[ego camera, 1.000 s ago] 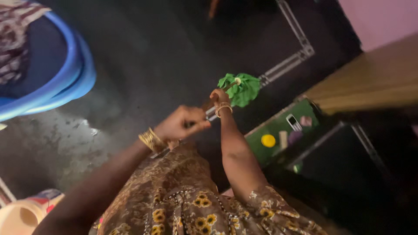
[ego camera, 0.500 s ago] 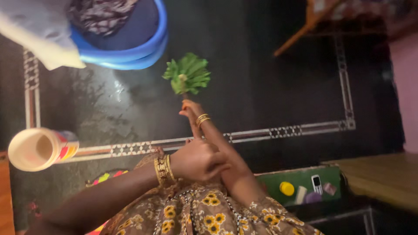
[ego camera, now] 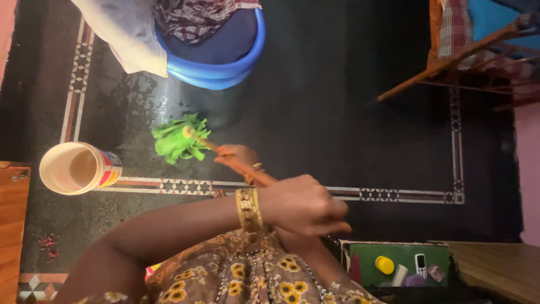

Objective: The person mops the floor by hand using a green mop, repeatedly dipping the mop into a white bucket and moving a blue laundry tub aside.

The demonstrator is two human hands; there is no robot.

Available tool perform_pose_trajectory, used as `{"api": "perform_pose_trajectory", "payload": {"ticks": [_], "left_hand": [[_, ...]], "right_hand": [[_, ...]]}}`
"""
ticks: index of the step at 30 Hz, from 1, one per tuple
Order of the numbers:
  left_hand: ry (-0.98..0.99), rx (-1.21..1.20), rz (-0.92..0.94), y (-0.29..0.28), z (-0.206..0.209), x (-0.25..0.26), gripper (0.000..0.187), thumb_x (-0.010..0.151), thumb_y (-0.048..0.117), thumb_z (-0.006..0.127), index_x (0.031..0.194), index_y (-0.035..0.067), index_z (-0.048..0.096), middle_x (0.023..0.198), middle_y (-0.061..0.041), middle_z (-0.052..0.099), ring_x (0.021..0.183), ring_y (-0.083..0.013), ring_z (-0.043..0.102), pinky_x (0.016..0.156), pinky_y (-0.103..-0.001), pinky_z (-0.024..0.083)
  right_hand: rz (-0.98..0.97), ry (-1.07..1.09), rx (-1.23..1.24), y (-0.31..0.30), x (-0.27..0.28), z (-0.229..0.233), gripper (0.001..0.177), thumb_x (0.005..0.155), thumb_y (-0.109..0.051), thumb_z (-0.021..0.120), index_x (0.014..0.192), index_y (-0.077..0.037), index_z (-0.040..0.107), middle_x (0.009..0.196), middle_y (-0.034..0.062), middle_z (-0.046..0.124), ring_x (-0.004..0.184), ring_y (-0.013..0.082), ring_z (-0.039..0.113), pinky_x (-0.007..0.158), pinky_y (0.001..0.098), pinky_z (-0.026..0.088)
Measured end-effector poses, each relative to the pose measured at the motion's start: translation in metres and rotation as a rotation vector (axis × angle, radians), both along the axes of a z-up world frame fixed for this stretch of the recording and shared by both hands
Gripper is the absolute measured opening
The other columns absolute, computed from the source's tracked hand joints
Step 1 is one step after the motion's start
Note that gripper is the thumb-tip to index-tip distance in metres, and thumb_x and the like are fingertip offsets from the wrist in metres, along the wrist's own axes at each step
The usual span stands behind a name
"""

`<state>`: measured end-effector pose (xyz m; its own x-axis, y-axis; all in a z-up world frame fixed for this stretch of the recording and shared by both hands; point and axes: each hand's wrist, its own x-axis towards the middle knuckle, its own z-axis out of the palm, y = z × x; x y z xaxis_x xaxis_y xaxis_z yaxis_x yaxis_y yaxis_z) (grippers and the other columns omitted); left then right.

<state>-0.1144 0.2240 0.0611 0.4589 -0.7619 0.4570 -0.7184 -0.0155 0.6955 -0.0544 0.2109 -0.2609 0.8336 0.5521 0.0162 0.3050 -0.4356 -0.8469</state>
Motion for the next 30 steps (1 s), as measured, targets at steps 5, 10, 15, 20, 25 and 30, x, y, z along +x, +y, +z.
{"api": "perform_pose_trajectory", "payload": {"ticks": [5, 10, 15, 20, 25, 30], "left_hand": [[-0.042, 0.052, -0.22, 0.014, -0.01, 0.002, 0.042, 0.098, 0.04, 0.062, 0.071, 0.008, 0.058, 0.056, -0.012, 0.059, 0.054, -0.0367, 0.061, 0.052, -0.049, 0.047], [-0.011, -0.132, -0.28, 0.034, -0.056, 0.029, 0.029, 0.097, 0.032, 0.065, 0.084, 0.006, 0.063, 0.072, -0.013, 0.065, 0.067, -0.0351, 0.066, 0.061, -0.047, 0.05], [0.103, -0.188, -0.239, 0.039, -0.124, 0.073, 0.025, 0.099, 0.026, 0.068, 0.087, 0.005, 0.063, 0.079, -0.012, 0.063, 0.073, -0.0305, 0.066, 0.069, -0.043, 0.052], [0.688, -0.134, 0.08, 0.023, -0.194, 0.137, 0.034, 0.099, 0.032, 0.066, 0.079, 0.004, 0.071, 0.058, -0.005, 0.058, 0.052, -0.009, 0.048, 0.05, -0.032, 0.038], [0.708, -0.089, 0.171, 0.0, -0.207, 0.219, 0.042, 0.098, 0.033, 0.067, 0.071, 0.002, 0.065, 0.054, -0.006, 0.047, 0.051, -0.0077, 0.041, 0.048, -0.032, 0.035], [0.451, 0.006, 0.204, -0.02, -0.174, 0.297, 0.037, 0.094, 0.028, 0.067, 0.068, 0.001, 0.063, 0.053, -0.013, 0.051, 0.044, -0.0213, 0.048, 0.051, -0.038, 0.04]], "right_hand": [[-0.451, 0.126, -0.166, -0.049, 0.011, 0.036, 0.022, 0.085, -0.033, 0.079, 0.097, -0.015, 0.076, 0.095, 0.0018, 0.075, 0.08, 0.0199, 0.072, 0.074, 0.0316, 0.055], [-0.676, -0.069, 0.055, -0.131, 0.01, 0.004, 0.025, 0.093, -0.031, 0.073, 0.097, -0.006, 0.073, 0.096, 0.0092, 0.075, 0.087, 0.0233, 0.073, 0.081, 0.0324, 0.057], [-0.869, 0.071, 0.048, -0.211, 0.043, -0.062, 0.02, 0.107, -0.025, 0.066, 0.11, -0.006, 0.07, 0.126, 0.0098, 0.05, 0.095, 0.0273, 0.068, 0.082, 0.0352, 0.058], [-0.785, -0.18, -0.026, -0.224, 0.081, -0.086, 0.015, 0.081, -0.009, 0.075, 0.092, -0.003, 0.066, 0.102, 0.0146, 0.06, 0.085, 0.0256, 0.061, 0.073, 0.038, 0.054], [-0.891, 0.064, 0.063, -0.239, 0.149, -0.082, 0.022, 0.092, -0.008, 0.075, 0.075, 0.0, 0.064, 0.086, 0.0109, 0.057, 0.077, 0.0212, 0.055, 0.07, 0.038, 0.048], [-1.0, 0.173, 0.323, -0.243, 0.253, -0.084, 0.022, 0.086, -0.01, 0.08, 0.081, 0.0, 0.061, 0.096, 0.0047, 0.058, 0.083, 0.0193, 0.055, 0.074, 0.0364, 0.049]]}}
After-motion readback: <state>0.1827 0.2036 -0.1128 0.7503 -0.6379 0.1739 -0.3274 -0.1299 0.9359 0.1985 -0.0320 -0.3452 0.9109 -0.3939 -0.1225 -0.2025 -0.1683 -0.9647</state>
